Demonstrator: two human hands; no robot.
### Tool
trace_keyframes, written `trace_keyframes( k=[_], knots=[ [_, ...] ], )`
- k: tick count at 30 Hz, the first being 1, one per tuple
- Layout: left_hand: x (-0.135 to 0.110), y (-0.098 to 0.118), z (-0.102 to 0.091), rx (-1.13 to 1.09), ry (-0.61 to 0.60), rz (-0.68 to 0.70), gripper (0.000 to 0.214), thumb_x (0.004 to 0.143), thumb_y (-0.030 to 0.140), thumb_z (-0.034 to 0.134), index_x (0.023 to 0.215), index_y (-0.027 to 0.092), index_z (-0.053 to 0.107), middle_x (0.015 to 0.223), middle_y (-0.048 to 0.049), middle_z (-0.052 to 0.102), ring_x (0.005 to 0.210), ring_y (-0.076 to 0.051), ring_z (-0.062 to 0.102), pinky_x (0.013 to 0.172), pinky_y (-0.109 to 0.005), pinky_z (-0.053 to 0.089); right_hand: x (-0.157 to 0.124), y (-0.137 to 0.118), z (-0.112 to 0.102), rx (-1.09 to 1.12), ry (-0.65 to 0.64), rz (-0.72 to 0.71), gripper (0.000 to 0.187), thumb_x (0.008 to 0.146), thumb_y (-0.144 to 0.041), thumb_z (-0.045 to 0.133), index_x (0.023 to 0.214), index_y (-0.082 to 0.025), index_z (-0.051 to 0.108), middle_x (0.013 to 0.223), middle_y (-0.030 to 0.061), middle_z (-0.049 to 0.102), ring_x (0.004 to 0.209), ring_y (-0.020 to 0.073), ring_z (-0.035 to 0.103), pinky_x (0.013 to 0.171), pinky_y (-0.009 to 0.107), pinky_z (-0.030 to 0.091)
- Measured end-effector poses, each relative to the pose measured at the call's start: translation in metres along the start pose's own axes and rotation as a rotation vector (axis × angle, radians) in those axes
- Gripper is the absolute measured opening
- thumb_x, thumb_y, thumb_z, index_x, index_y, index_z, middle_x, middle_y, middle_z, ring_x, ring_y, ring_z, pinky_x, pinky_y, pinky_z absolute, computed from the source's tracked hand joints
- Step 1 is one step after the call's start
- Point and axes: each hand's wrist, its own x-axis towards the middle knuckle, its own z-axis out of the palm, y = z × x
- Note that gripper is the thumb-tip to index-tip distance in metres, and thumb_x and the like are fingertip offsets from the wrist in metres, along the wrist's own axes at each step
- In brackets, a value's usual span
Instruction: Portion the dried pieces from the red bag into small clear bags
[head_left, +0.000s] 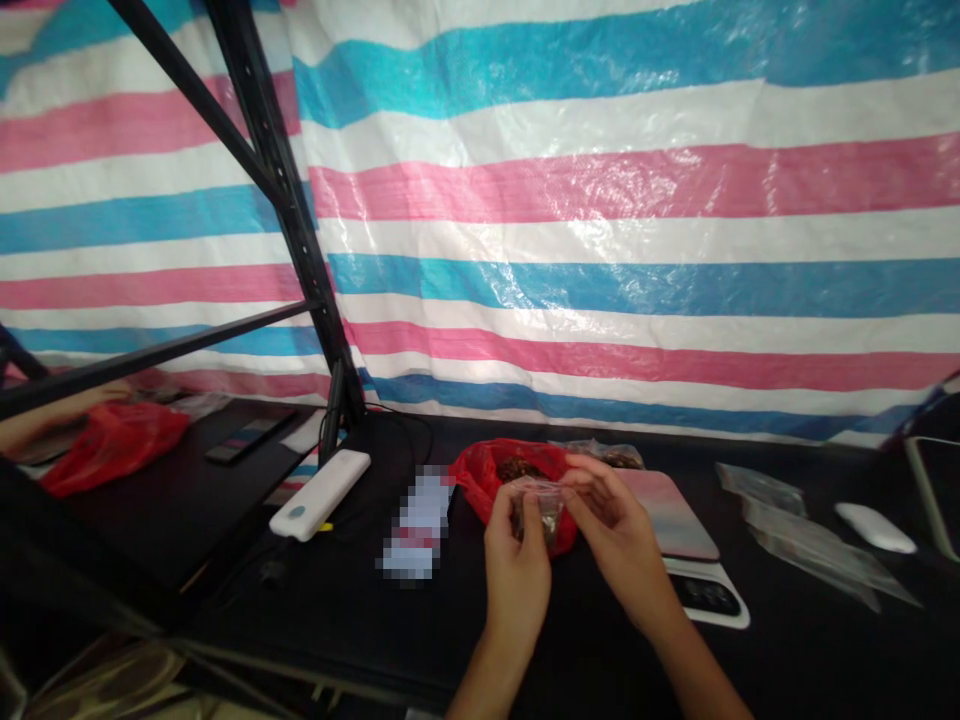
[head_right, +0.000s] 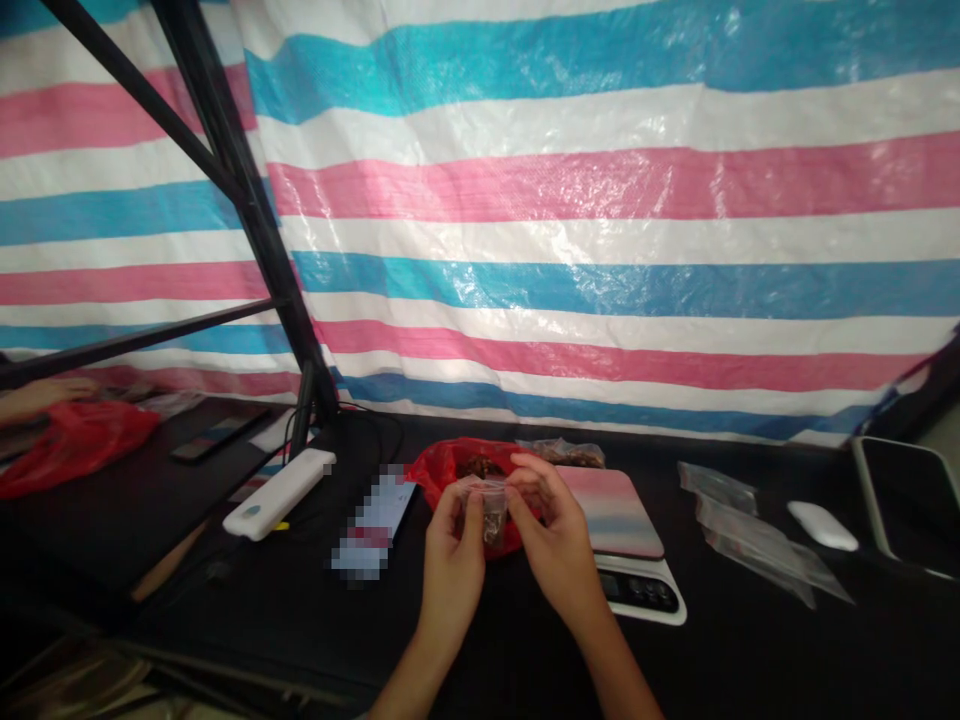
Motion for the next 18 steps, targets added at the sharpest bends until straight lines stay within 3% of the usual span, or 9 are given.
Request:
trace_keyframes(
  k=[4,10,14,18],
  knots=[
    [0.000,-0.004,-0.002,-0.006,-0.027,-0.022,0.029,0.097,0.046,0.057,0.090,0.019,0.065,0.089,-0.0040,0.069,0.086,-0.019,0.066,0.083,-0.030,0.052,0.002,0.003,0.003,-0.013,0.013,0.009,0.039,0.083,-0.046,0.076,0.113,-0.024,0.062,0.086,0.0011,0.069,0.079,0.0173,0.067,0.074,0.029,0.055],
    [0.001,-0.005,-0.007,0.009,-0.036,-0.053,0.030,0.097,0.047,0.056,0.086,0.020,0.060,0.081,-0.0015,0.065,0.077,-0.017,0.061,0.074,-0.027,0.049,-0.001,0.018,0.013,-0.069,0.071,0.026,0.041,0.088,-0.039,0.065,0.125,-0.027,0.052,0.085,-0.0008,0.064,0.066,0.0156,0.060,0.058,0.027,0.049],
    [0.004,-0.005,-0.009,-0.003,0.016,-0.053,0.030,0.098,0.047,0.055,0.086,0.020,0.059,0.078,0.0001,0.063,0.073,-0.015,0.059,0.070,-0.025,0.048,-0.003,0.021,0.022,-0.096,0.076,0.011,0.045,0.092,-0.037,0.059,0.134,-0.028,0.047,0.088,-0.0002,0.063,0.075,0.0170,0.063,0.069,0.030,0.052],
    [0.007,-0.003,-0.010,-0.030,0.045,-0.048,0.031,0.098,0.049,0.056,0.087,0.021,0.060,0.078,0.0001,0.064,0.072,-0.015,0.061,0.069,-0.024,0.048,-0.003,0.018,0.027,-0.107,0.045,0.007,0.052,0.091,-0.040,0.064,0.138,-0.028,0.046,0.096,0.0016,0.066,0.083,0.0182,0.065,0.080,0.034,0.053]
  ],
)
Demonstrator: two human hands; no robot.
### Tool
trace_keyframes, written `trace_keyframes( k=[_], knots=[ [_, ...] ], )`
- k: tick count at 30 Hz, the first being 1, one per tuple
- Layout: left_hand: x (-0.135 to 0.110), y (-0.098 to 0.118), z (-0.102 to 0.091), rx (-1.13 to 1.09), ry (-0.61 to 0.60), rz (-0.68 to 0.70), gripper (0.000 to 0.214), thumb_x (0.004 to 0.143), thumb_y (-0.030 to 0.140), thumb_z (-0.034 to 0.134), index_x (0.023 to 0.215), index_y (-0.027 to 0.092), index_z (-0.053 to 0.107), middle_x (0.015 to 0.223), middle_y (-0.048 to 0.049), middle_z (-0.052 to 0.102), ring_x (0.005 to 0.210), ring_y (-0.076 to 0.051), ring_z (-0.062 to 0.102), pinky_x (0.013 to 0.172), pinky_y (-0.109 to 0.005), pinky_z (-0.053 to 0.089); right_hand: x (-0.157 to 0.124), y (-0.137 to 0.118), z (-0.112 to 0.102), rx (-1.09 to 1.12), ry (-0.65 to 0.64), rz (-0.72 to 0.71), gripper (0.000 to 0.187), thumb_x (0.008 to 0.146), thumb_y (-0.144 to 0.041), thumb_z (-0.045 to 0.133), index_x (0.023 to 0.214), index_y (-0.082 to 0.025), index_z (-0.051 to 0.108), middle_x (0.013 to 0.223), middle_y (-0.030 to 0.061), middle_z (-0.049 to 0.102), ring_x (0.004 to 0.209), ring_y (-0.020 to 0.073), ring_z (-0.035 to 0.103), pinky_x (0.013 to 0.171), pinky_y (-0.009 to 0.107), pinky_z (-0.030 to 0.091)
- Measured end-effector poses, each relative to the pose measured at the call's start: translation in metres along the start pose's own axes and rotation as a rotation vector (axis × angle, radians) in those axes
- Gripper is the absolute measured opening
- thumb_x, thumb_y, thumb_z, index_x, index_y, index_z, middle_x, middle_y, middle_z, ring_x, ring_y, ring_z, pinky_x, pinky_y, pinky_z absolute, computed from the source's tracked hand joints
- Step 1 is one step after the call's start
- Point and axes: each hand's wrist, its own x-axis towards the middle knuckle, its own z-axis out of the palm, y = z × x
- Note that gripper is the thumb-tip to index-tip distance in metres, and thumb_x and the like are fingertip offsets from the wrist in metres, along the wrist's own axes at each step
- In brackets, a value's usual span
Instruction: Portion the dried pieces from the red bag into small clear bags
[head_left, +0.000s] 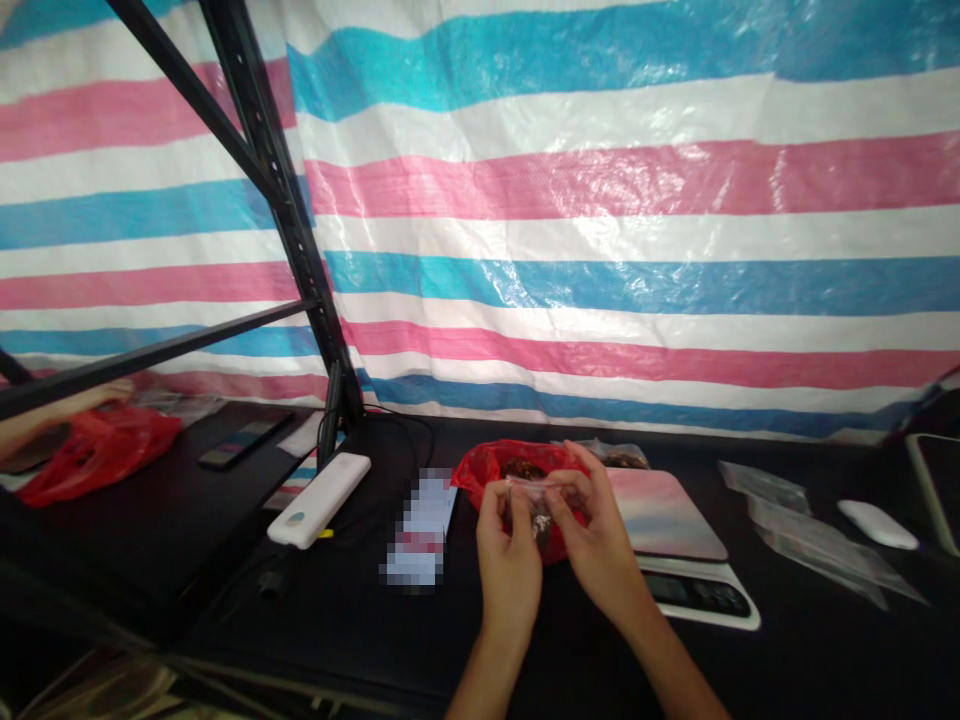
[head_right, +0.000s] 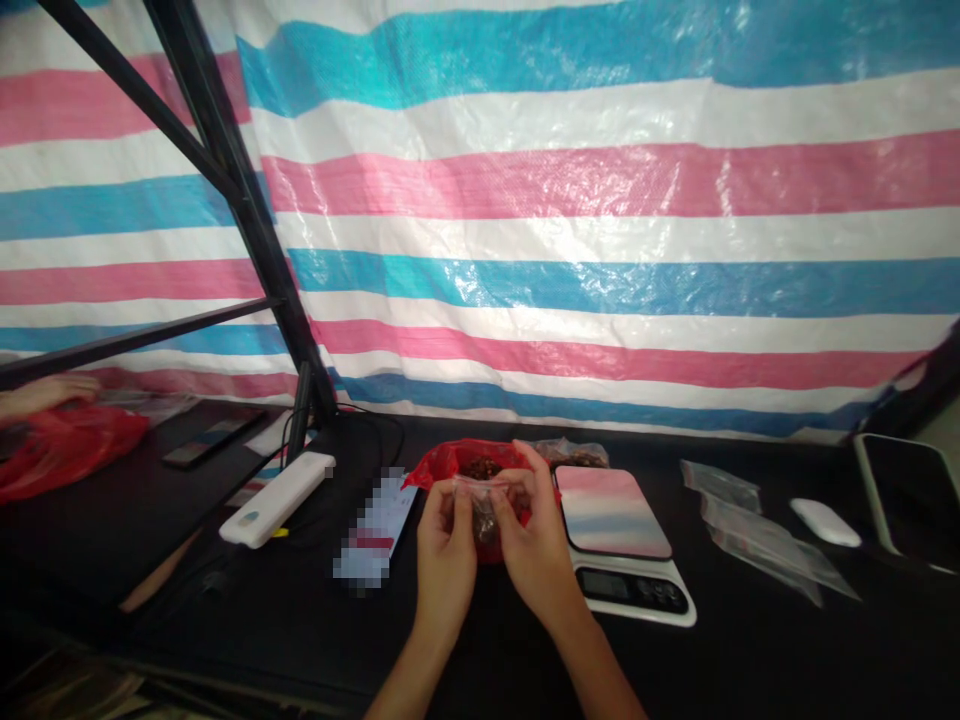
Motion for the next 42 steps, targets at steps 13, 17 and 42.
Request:
trace_keyframes(
  k=[13,17,42],
  knots=[
    [0.002,0.001,0.000,-0.031,-0.052,0.024,0.026,0.096,0.046,0.061,0.090,0.020,0.064,0.087,-0.0030,0.070,0.084,-0.018,0.068,0.080,-0.028,0.053,0.002,-0.010,0.004,0.090,0.031,0.035,0.054,0.087,-0.040,0.071,0.134,-0.026,0.048,0.090,-0.0006,0.067,0.079,0.0172,0.063,0.078,0.033,0.052],
    [0.001,0.002,0.000,-0.026,-0.057,0.028,0.026,0.095,0.046,0.062,0.090,0.020,0.064,0.087,-0.0028,0.070,0.084,-0.018,0.068,0.080,-0.028,0.054,0.002,-0.012,0.003,0.078,-0.001,0.065,0.055,0.087,-0.039,0.071,0.136,-0.027,0.049,0.094,0.0002,0.068,0.083,0.0184,0.065,0.082,0.035,0.052],
    [-0.007,0.006,0.003,0.182,-0.039,0.089,0.033,0.096,0.051,0.058,0.088,0.021,0.069,0.087,-0.0052,0.074,0.083,-0.021,0.070,0.077,-0.030,0.056,0.001,-0.019,-0.013,0.094,0.024,-0.007,0.043,0.082,-0.038,0.077,0.120,-0.027,0.061,0.077,-0.0029,0.067,0.072,0.0176,0.064,0.071,0.031,0.053]
  ],
)
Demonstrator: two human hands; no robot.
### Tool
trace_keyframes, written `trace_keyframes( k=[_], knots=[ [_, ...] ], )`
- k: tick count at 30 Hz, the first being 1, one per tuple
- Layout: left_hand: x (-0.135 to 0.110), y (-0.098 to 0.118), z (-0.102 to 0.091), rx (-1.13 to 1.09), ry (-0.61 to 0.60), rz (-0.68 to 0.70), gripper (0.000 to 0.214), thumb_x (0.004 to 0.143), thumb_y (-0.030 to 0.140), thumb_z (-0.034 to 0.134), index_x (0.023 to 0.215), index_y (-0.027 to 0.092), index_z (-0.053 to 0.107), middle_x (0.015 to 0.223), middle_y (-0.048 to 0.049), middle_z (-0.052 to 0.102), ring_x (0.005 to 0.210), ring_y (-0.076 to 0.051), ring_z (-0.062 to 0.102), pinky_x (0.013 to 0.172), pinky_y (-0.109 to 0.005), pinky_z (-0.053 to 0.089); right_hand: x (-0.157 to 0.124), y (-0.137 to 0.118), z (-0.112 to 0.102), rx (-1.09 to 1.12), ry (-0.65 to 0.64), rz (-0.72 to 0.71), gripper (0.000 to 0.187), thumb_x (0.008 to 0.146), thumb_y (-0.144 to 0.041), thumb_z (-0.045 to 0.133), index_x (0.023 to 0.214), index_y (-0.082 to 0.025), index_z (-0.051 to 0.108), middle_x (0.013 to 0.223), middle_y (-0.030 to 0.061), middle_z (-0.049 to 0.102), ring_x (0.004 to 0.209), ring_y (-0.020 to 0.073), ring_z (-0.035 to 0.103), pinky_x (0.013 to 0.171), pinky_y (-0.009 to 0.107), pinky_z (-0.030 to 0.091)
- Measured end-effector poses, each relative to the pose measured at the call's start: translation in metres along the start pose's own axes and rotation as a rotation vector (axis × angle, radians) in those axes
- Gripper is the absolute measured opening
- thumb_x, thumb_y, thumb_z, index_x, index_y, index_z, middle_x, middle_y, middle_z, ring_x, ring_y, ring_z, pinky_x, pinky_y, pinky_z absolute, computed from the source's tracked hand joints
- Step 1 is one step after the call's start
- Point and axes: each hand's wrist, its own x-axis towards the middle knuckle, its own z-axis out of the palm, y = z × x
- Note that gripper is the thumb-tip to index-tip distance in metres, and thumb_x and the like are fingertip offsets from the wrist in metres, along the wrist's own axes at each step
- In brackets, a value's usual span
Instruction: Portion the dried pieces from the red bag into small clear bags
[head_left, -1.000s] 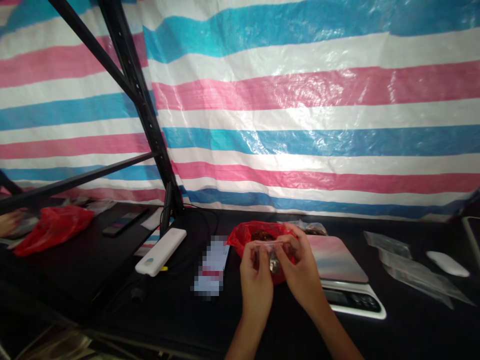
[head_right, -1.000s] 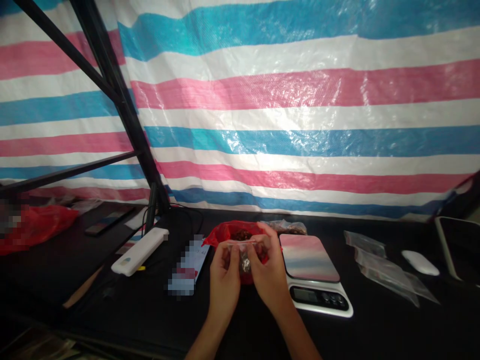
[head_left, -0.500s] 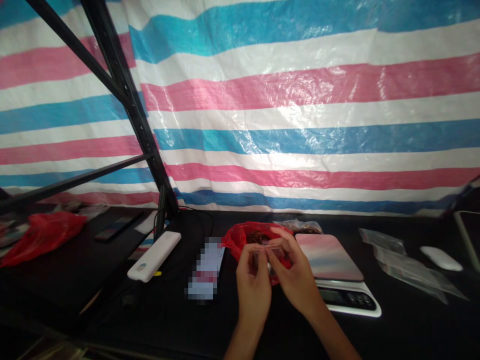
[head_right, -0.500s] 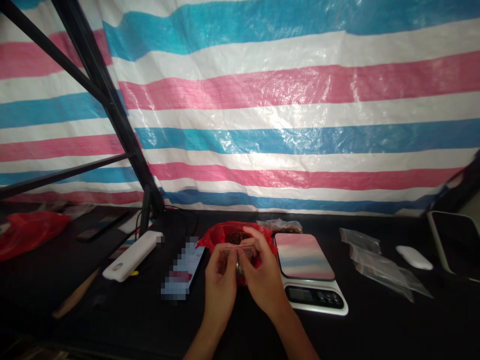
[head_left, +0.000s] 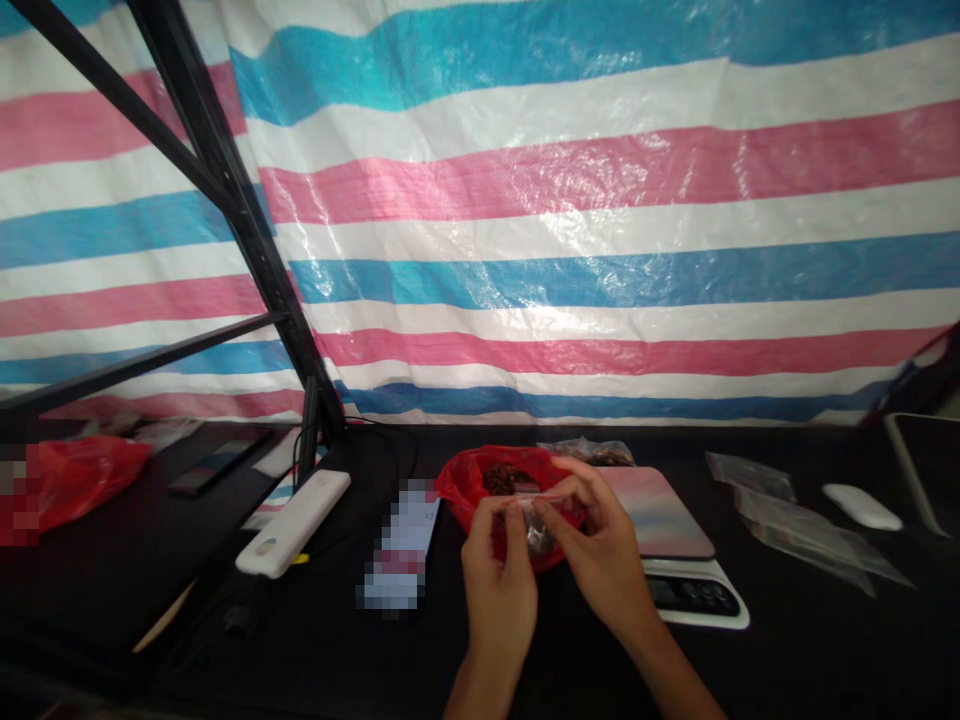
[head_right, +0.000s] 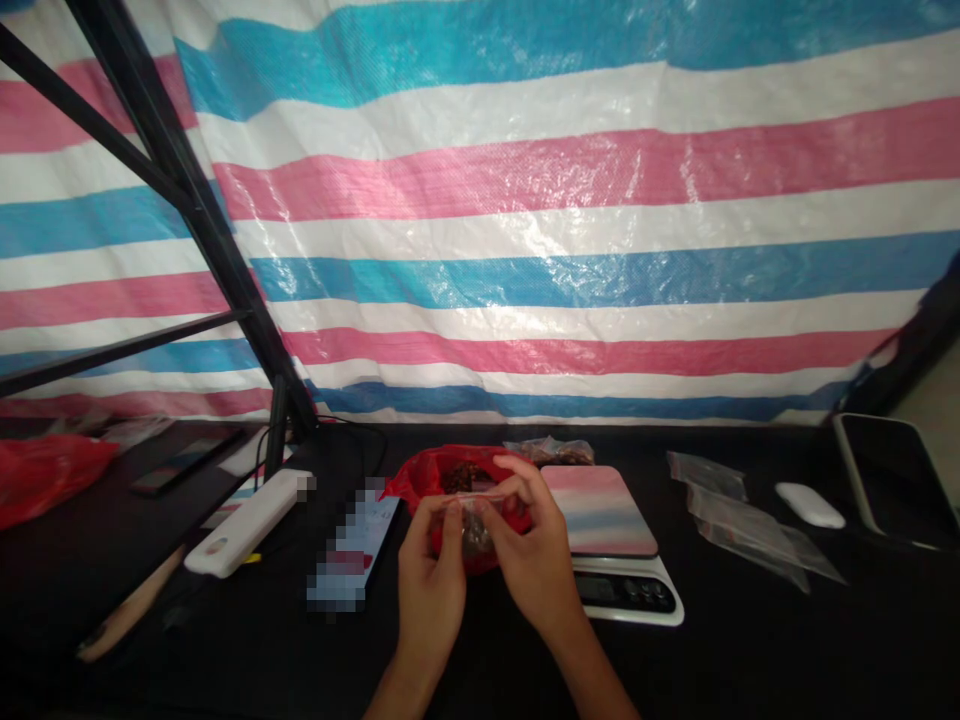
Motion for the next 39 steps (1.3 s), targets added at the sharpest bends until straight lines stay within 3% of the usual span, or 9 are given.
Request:
trace_keyframes(
  k=[4,9,12,14,17,20,29,34,39],
  knots=[
    [-0.002,-0.005,-0.004,0.084,-0.017,0.076,0.032,0.101,0.045,0.050,0.104,0.022,0.072,0.105,-0.0082,0.075,0.101,-0.023,0.069,0.092,-0.035,0.053,0.010,-0.013,-0.020,-0.167,0.136,-0.123,0.033,0.081,-0.036,0.076,0.111,-0.025,0.066,0.076,-0.0011,0.068,0.072,0.0185,0.064,0.075,0.034,0.053],
    [0.000,-0.008,-0.009,0.172,0.021,0.132,0.031,0.104,0.035,0.041,0.101,0.022,0.070,0.100,-0.0081,0.072,0.099,-0.023,0.068,0.091,-0.036,0.051,0.051,-0.035,-0.071,-0.350,0.683,-0.313,0.033,0.081,-0.041,0.072,0.107,-0.021,0.067,0.095,0.0070,0.069,0.080,0.0220,0.066,0.078,0.038,0.053],
    [0.002,-0.008,-0.012,0.201,-0.001,0.148,0.031,0.105,0.032,0.040,0.095,0.023,0.069,0.094,-0.0070,0.071,0.093,-0.022,0.067,0.086,-0.034,0.050,0.079,-0.024,-0.100,-0.676,0.728,-0.275,0.031,0.082,-0.040,0.063,0.104,-0.019,0.070,0.094,0.0100,0.071,0.079,0.0259,0.067,0.078,0.043,0.054],
    [0.003,-0.009,-0.014,0.210,-0.011,0.156,0.031,0.104,0.031,0.041,0.093,0.023,0.068,0.092,-0.0066,0.070,0.092,-0.022,0.066,0.084,-0.033,0.050,0.094,-0.006,-0.113,-0.850,0.570,-0.161,0.028,0.080,-0.037,0.060,0.099,-0.020,0.073,0.090,0.0111,0.073,0.083,0.0301,0.069,0.082,0.048,0.053],
    [0.003,-0.010,-0.018,0.231,-0.027,0.150,0.031,0.104,0.030,0.040,0.092,0.023,0.068,0.092,-0.0064,0.070,0.091,-0.022,0.066,0.084,-0.033,0.049,0.107,0.024,-0.122,-0.866,0.182,0.083,0.021,0.076,-0.037,0.062,0.084,-0.023,0.075,0.083,0.0119,0.077,0.083,0.0337,0.072,0.081,0.048,0.054],
    [0.004,-0.010,-0.020,0.242,-0.028,0.139,0.032,0.105,0.030,0.038,0.094,0.022,0.067,0.092,-0.0064,0.070,0.091,-0.022,0.066,0.083,-0.032,0.049,0.112,0.044,-0.123,-0.807,0.017,0.149,0.025,0.080,-0.042,0.059,0.081,-0.025,0.077,0.087,0.0114,0.080,0.086,0.0339,0.075,0.082,0.047,0.055],
    [0.003,-0.007,-0.021,0.309,-0.042,0.173,0.029,0.103,0.025,0.042,0.091,0.023,0.068,0.088,-0.0053,0.069,0.086,-0.021,0.066,0.077,-0.031,0.049,0.107,0.053,-0.108,-0.706,-0.115,0.079,0.035,0.088,-0.048,0.055,0.093,-0.024,0.081,0.110,0.0120,0.080,0.107,0.0355,0.073,0.103,0.054,0.050],
    [0.006,-0.013,-0.026,0.627,-0.110,0.292,0.022,0.094,0.015,0.051,0.098,0.025,0.071,0.100,-0.0078,0.072,0.097,-0.028,0.063,0.086,-0.041,0.048,0.098,0.035,-0.109,-0.672,-0.022,0.029,0.037,0.088,-0.049,0.056,0.100,-0.024,0.080,0.111,0.0109,0.080,0.107,0.0343,0.072,0.100,0.050,0.052],
    [0.008,-0.023,-0.027,0.913,-0.103,0.267,0.025,0.091,0.010,0.051,0.099,0.022,0.072,0.102,-0.0107,0.071,0.100,-0.033,0.057,0.088,-0.047,0.048,0.062,0.018,-0.080,-0.790,-0.151,-0.183,0.029,0.091,-0.041,0.056,0.102,-0.026,0.078,0.106,0.0078,0.080,0.101,0.0304,0.072,0.096,0.048,0.051]
  ],
)
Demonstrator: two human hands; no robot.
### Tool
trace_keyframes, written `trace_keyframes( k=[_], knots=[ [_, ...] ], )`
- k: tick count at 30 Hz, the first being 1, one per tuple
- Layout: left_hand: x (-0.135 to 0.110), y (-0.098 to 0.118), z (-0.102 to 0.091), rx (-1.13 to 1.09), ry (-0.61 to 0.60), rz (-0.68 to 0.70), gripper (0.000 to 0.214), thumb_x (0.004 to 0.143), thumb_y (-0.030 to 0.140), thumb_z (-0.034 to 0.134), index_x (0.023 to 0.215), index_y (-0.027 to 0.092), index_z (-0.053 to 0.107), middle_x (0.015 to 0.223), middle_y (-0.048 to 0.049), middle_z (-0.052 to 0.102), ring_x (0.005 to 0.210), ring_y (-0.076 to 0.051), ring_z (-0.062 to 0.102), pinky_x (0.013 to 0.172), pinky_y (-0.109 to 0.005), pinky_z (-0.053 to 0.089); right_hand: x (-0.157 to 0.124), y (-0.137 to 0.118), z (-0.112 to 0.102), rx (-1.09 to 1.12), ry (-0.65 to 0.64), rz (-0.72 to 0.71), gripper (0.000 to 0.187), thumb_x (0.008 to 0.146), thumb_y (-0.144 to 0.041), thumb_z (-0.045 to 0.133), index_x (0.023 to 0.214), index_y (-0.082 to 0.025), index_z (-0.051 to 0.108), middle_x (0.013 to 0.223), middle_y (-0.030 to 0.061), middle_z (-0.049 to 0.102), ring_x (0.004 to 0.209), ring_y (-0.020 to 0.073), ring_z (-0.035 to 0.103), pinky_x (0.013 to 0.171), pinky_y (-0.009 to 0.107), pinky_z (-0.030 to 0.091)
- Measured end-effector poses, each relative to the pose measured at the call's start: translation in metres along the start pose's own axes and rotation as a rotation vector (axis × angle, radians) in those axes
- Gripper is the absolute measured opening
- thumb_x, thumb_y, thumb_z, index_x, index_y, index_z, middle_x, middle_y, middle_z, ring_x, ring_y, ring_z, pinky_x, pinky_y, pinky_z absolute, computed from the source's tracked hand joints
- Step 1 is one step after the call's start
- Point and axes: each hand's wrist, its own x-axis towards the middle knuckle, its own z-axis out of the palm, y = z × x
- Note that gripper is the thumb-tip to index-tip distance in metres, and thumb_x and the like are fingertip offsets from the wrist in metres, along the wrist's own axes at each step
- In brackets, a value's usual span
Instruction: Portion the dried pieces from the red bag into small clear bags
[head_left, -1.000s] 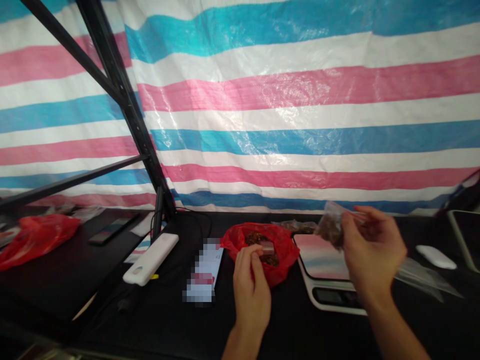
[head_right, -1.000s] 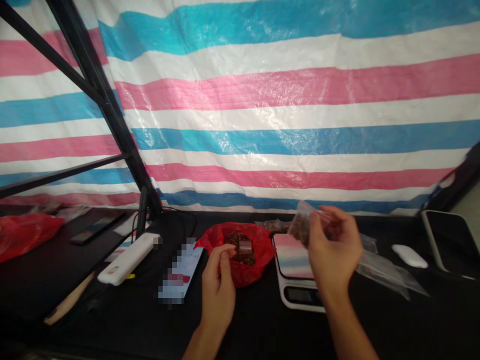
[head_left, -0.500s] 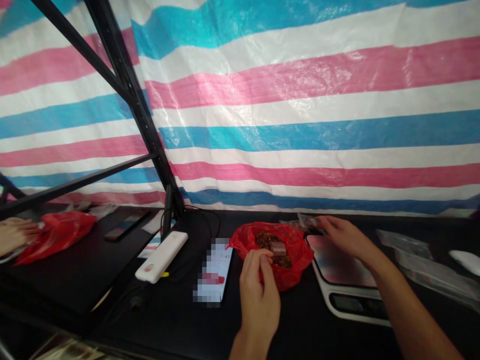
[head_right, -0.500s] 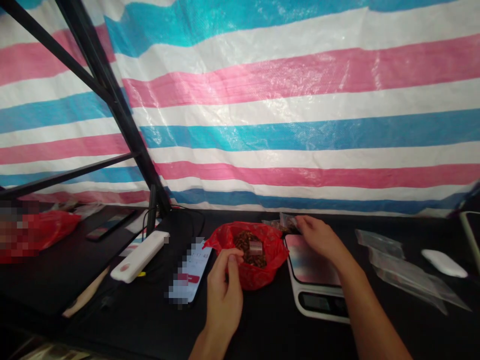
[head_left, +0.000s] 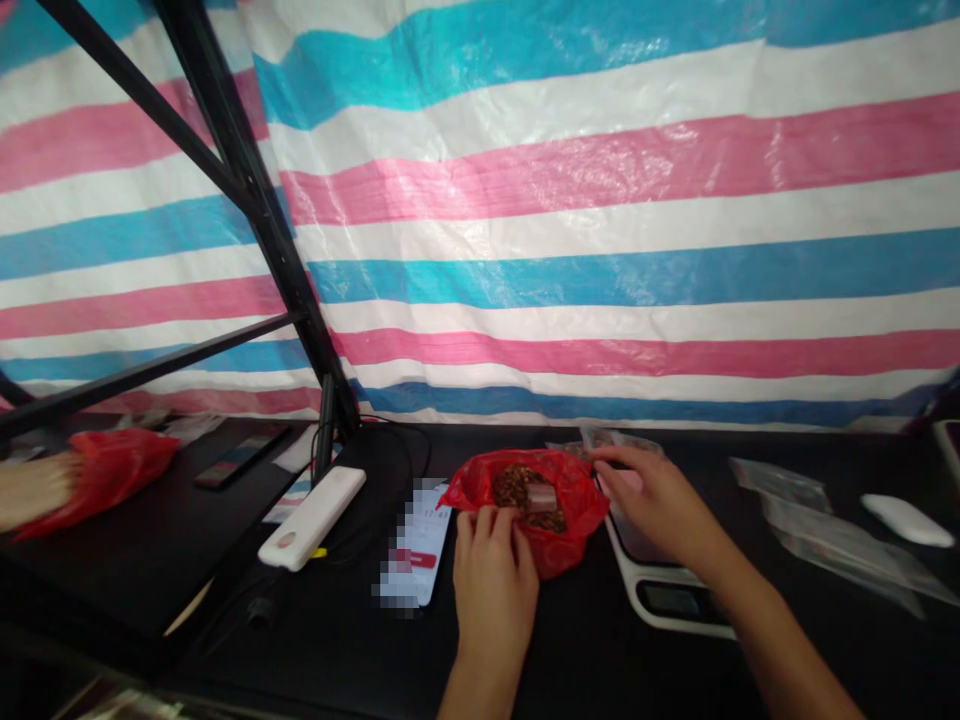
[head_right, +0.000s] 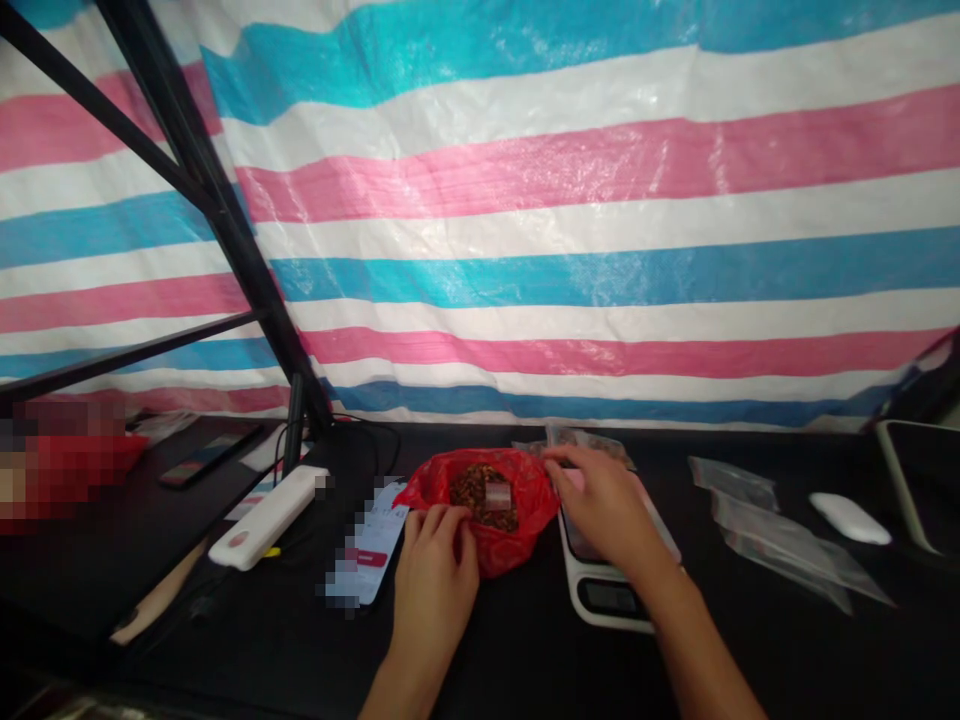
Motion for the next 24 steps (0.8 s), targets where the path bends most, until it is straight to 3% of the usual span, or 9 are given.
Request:
trace_keyframes(
  k=[5,9,12,15,18,20,24],
  knots=[
    [-0.002,0.002,-0.004,0.049,-0.131,-0.133,0.036,0.084,-0.003,0.044,0.097,0.019,0.069,0.107,-0.0105,0.064,0.113,-0.029,0.055,0.096,-0.041,0.047,-0.028,-0.028,0.020,-0.318,-0.093,-0.160,0.031,0.088,-0.014,0.054,0.104,-0.024,0.078,0.104,0.0075,0.078,0.109,0.0302,0.066,0.100,0.049,0.043],
    [-0.006,0.004,-0.011,0.032,-0.157,-0.145,0.037,0.085,-0.004,0.041,0.100,0.018,0.068,0.109,-0.0108,0.060,0.116,-0.028,0.054,0.097,-0.040,0.047,-0.031,-0.030,0.005,-0.419,0.059,-0.148,0.034,0.087,-0.011,0.049,0.099,-0.026,0.078,0.096,0.0045,0.077,0.100,0.0263,0.066,0.096,0.045,0.040],
    [-0.008,-0.001,-0.012,-0.008,-0.147,-0.113,0.038,0.083,-0.006,0.040,0.094,0.019,0.066,0.103,-0.0092,0.060,0.108,-0.027,0.057,0.096,-0.041,0.047,-0.028,-0.008,-0.019,-0.476,0.210,-0.075,0.033,0.087,-0.015,0.048,0.101,-0.025,0.077,0.098,0.0059,0.077,0.099,0.0263,0.067,0.094,0.044,0.041],
    [-0.008,-0.010,-0.009,-0.097,-0.142,-0.038,0.041,0.078,-0.009,0.040,0.089,0.021,0.066,0.099,-0.0071,0.060,0.103,-0.026,0.058,0.094,-0.040,0.049,-0.031,0.036,-0.046,-0.550,0.303,0.119,0.035,0.087,-0.021,0.046,0.103,-0.023,0.078,0.103,0.0098,0.078,0.103,0.0301,0.068,0.094,0.047,0.044],
    [-0.006,-0.021,-0.006,-0.179,-0.114,0.022,0.041,0.075,-0.009,0.040,0.087,0.021,0.066,0.099,-0.0063,0.061,0.103,-0.025,0.059,0.095,-0.041,0.050,-0.039,0.076,-0.067,-0.626,0.291,0.325,0.037,0.084,-0.022,0.045,0.101,-0.022,0.079,0.111,0.0119,0.077,0.109,0.0353,0.068,0.098,0.057,0.044],
    [-0.005,-0.024,-0.006,-0.192,-0.074,0.032,0.037,0.078,-0.006,0.043,0.087,0.021,0.067,0.099,-0.0064,0.062,0.103,-0.026,0.059,0.095,-0.044,0.050,-0.046,0.090,-0.076,-0.676,0.267,0.349,0.039,0.085,-0.024,0.046,0.107,-0.022,0.078,0.119,0.0123,0.075,0.114,0.0375,0.066,0.101,0.061,0.042],
    [-0.007,-0.021,-0.009,-0.130,0.048,0.038,0.024,0.085,0.005,0.051,0.088,0.022,0.068,0.099,-0.0075,0.063,0.105,-0.030,0.056,0.093,-0.048,0.050,-0.057,0.094,-0.085,-0.758,0.204,0.349,0.050,0.084,-0.033,0.052,0.129,-0.020,0.070,0.130,0.0156,0.069,0.118,0.0426,0.062,0.098,0.062,0.046]
  ],
)
